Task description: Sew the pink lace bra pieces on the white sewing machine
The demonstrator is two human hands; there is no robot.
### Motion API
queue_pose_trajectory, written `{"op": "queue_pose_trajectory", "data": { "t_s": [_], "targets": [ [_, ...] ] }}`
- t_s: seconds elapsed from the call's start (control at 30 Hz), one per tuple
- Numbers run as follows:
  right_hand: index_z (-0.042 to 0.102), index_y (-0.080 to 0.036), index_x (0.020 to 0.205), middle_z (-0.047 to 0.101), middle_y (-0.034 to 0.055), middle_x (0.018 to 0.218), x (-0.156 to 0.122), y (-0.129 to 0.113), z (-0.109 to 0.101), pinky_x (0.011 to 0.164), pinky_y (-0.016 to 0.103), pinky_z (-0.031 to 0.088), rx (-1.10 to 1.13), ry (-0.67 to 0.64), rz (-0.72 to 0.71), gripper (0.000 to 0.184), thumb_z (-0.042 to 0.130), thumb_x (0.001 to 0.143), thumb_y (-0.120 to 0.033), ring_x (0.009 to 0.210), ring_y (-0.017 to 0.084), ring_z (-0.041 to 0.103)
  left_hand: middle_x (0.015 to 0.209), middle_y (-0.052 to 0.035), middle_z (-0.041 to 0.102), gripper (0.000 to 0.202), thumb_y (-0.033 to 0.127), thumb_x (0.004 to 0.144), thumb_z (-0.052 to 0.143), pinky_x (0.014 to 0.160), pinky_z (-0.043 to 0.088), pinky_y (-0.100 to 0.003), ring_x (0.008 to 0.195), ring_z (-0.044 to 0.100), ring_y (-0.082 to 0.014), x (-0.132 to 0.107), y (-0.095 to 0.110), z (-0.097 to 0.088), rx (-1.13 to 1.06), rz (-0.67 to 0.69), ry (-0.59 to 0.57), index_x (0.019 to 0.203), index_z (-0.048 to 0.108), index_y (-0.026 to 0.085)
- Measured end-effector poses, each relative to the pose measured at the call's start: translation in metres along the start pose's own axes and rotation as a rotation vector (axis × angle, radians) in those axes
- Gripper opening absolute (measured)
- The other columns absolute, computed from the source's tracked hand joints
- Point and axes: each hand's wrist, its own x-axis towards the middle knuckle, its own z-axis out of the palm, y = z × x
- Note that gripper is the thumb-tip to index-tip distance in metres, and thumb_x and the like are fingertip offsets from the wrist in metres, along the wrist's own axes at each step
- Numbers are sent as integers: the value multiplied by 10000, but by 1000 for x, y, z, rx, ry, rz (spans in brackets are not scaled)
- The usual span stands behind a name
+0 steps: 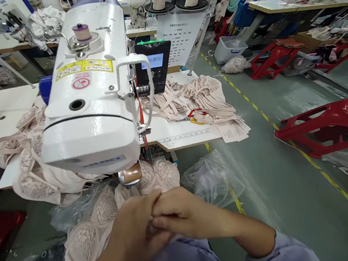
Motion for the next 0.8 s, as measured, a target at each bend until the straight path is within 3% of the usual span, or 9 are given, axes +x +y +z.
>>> {"op": "queue_pose_trajectory", "data": {
  "t_s": [0.07,0.13,0.2,0.27,0.33,0.4,0.53,0.63,0.8],
  "targets": [
    [590,-182,1165,718,36,890,0,1,13,745,254,462,0,135,107,270,443,1012,-350,792,139,629,738,1,733,226,363,895,615,514,505,-246,583,671,-156,-4,-10,3,-149,-241,-131,1059,634,210],
    [475,-198,1239,699,2,847,-2,10,20,699,251,436,17,208,222,322,486,990,-403,717,134,594,672,16,715,212,366,947,533,480,450,-236,534,648,-144,-11,-22,5,-147,-334,-170,1016,666,217],
    [458,-216,1221,679,-21,826,-4,20,25,659,243,397,-40,213,303,387,580,932,-441,678,131,561,693,1,724,276,350,988,444,517,435,-253,585,670,-162,-18,-31,7,-9,-284,-150,1010,687,221],
    [527,-216,1112,648,-19,817,-4,30,28,633,242,350,-194,184,335,344,645,877,-439,684,135,536,692,-8,721,334,350,1005,399,532,412,-277,615,677,-184,-23,-37,9,163,-238,-109,926,700,229],
    [560,-202,914,598,-13,772,-3,38,33,619,248,312,-319,119,295,226,584,914,-427,678,134,499,651,0,705,364,404,1001,414,524,389,-293,591,663,-197,-25,-40,11,266,-253,-46,854,705,241],
    [507,-190,781,546,-7,729,-2,45,40,616,255,303,-348,94,233,321,444,986,-428,655,128,457,699,9,732,343,428,989,452,552,418,-286,635,681,-193,-24,-40,13,261,-297,17,852,715,255],
    [428,-195,766,489,-3,694,5,45,54,602,268,309,-257,239,184,367,287,1025,-413,622,128,397,810,0,772,268,327,994,469,597,466,-261,686,710,-171,-20,-38,19,293,-270,127,934,709,224],
    [378,-204,747,431,-18,666,11,38,60,581,273,296,-157,285,138,347,271,1022,-386,596,123,346,796,-18,767,213,256,987,484,604,469,-258,666,705,-168,-20,-35,27,342,-211,204,966,685,186],
    [336,-203,705,385,-24,650,18,38,65,578,268,296,12,350,133,368,292,1013,-401,604,120,340,818,-28,764,197,222,979,483,633,478,-241,688,701,-152,-18,-33,26,232,-159,246,980,674,177]
  ]
}}
